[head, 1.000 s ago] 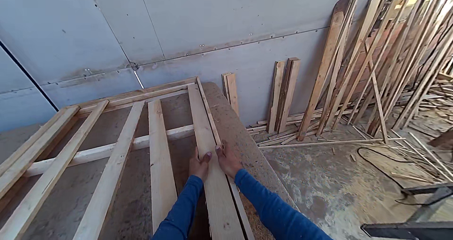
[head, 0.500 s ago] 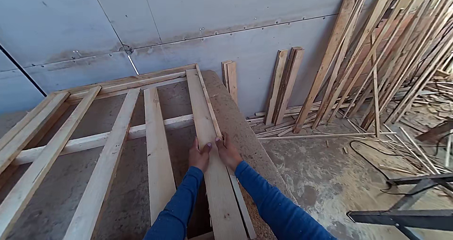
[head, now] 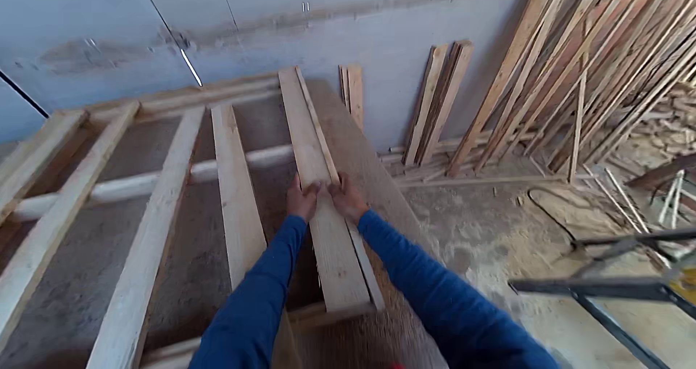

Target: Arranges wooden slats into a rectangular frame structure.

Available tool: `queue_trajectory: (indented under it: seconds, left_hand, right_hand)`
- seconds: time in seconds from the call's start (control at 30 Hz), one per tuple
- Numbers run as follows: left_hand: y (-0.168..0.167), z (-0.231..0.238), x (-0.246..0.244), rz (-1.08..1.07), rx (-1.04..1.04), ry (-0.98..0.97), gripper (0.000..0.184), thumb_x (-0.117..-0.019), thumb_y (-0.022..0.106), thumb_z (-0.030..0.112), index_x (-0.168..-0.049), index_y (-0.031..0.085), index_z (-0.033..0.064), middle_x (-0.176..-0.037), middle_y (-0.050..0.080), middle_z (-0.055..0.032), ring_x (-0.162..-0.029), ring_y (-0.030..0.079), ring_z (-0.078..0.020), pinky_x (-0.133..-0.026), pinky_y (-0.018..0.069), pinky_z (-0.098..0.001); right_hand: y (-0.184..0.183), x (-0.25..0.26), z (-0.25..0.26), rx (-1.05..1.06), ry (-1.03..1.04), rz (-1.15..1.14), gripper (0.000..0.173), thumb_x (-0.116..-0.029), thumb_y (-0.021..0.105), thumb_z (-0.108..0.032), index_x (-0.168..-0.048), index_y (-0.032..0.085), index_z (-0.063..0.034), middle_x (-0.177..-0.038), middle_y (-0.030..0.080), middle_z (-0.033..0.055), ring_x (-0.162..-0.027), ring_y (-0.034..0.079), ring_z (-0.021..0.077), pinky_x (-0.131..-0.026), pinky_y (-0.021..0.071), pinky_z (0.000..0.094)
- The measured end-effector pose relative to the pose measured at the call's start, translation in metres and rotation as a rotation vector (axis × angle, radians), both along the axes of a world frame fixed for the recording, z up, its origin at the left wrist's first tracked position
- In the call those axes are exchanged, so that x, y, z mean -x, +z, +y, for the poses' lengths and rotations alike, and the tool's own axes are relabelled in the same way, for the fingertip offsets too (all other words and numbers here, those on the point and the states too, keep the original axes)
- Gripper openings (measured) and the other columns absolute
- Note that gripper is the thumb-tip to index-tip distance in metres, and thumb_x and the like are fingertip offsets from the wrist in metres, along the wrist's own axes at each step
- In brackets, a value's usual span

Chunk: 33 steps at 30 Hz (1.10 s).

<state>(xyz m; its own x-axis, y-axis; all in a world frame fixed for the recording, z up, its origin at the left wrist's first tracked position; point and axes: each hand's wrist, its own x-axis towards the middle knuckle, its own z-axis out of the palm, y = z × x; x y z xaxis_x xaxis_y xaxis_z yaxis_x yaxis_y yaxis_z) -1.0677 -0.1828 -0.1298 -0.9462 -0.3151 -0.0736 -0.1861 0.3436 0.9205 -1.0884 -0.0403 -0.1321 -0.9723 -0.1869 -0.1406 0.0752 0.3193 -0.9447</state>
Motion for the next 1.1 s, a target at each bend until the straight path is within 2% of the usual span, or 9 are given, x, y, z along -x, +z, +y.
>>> queue_trajectory:
  seconds: [0.07,0.17,0.3,0.4,0.63,0.73,0.83,1.1]
  left_hand:
    - [-0.001,0.0,-0.006,-0.005,0.016,-0.019,0.061,-0.0995,0.068,0.026,-0.152,0.044,0.0063,-0.136,0.063,-0.0207,-0.125,0.063,-0.0314,-0.108,0.0491,-0.0532]
    - [-0.004,0.001,-0.005,0.027,0.004,-0.015,0.058,-0.0975,0.071,0.028,-0.146,0.05,0.0058,-0.129,0.066,-0.0178,-0.116,0.067,-0.0257,-0.103,0.0538,-0.0477]
    - [-0.006,0.0,-0.002,0.099,-0.022,0.0,0.054,-0.0949,0.074,0.026,-0.141,0.055,0.0045,-0.124,0.068,-0.0158,-0.111,0.069,-0.0213,-0.099,0.0568,-0.0424]
    - [-0.006,-0.002,-0.001,0.103,-0.042,-0.016,0.055,-0.0962,0.072,0.026,-0.142,0.053,0.0027,-0.124,0.068,-0.0158,-0.11,0.07,-0.0203,-0.098,0.0576,-0.041]
    - [-0.008,-0.002,-0.002,0.14,-0.068,-0.014,0.049,-0.0962,0.072,0.024,-0.139,0.057,0.0044,-0.12,0.07,-0.011,-0.105,0.071,-0.0135,-0.095,0.0593,-0.0342]
    - [-0.007,0.001,-0.004,0.159,-0.06,0.0,0.049,-0.0963,0.071,0.025,-0.138,0.057,0.0039,-0.119,0.07,-0.0108,-0.104,0.071,-0.0123,-0.094,0.0596,-0.0327]
    - [-0.007,0.0,-0.001,0.185,-0.055,0.001,0.052,-0.0968,0.07,0.024,-0.141,0.054,0.0027,-0.12,0.07,-0.0112,-0.105,0.071,-0.0125,-0.094,0.0595,-0.0324]
    - [-0.015,-0.002,0.01,0.219,-0.08,-0.011,0.056,-0.0977,0.069,0.023,-0.146,0.05,0.0013,-0.123,0.069,-0.0129,-0.107,0.07,-0.013,-0.096,0.0586,-0.0313]
  right_hand:
    - [-0.005,-0.002,0.0,0.002,0.007,-0.019,0.056,-0.1037,0.059,-0.03,-0.151,0.04,-0.0065,-0.134,0.061,0.0212,-0.118,0.064,0.0319,-0.099,0.0539,0.0532]
    - [-0.005,-0.002,0.0,-0.008,-0.005,-0.03,0.059,-0.1018,0.063,-0.031,-0.151,0.039,-0.0084,-0.131,0.063,0.0184,-0.114,0.066,0.0295,-0.096,0.0554,0.0512]
    - [-0.002,-0.004,-0.002,0.012,-0.012,-0.02,0.062,-0.1017,0.063,-0.029,-0.154,0.036,-0.009,-0.135,0.062,0.018,-0.117,0.065,0.0288,-0.098,0.0551,0.0505]
    - [-0.002,-0.003,-0.002,0.059,-0.014,-0.025,0.062,-0.1033,0.061,-0.03,-0.154,0.034,-0.007,-0.137,0.061,0.0183,-0.119,0.065,0.0281,-0.1,0.055,0.0491]
    - [-0.005,0.0,-0.002,0.046,-0.025,-0.021,0.067,-0.1012,0.064,-0.036,-0.155,0.035,-0.0084,-0.133,0.064,0.0166,-0.117,0.067,0.0276,-0.099,0.0559,0.0498]
    - [-0.006,0.001,-0.001,0.012,-0.024,-0.008,0.069,-0.1008,0.063,-0.041,-0.155,0.035,-0.0085,-0.135,0.062,0.0177,-0.12,0.065,0.0287,-0.1,0.0547,0.051]
    - [-0.003,0.001,0.001,-0.043,-0.002,-0.004,0.073,-0.1014,0.06,-0.047,-0.157,0.034,-0.0079,-0.141,0.059,0.0189,-0.127,0.06,0.0307,-0.106,0.0503,0.0525]
    - [-0.002,0.007,-0.002,-0.044,-0.001,-0.006,0.067,-0.1018,0.061,-0.043,-0.154,0.037,-0.009,-0.136,0.061,0.0182,-0.121,0.064,0.0299,-0.101,0.0533,0.0518]
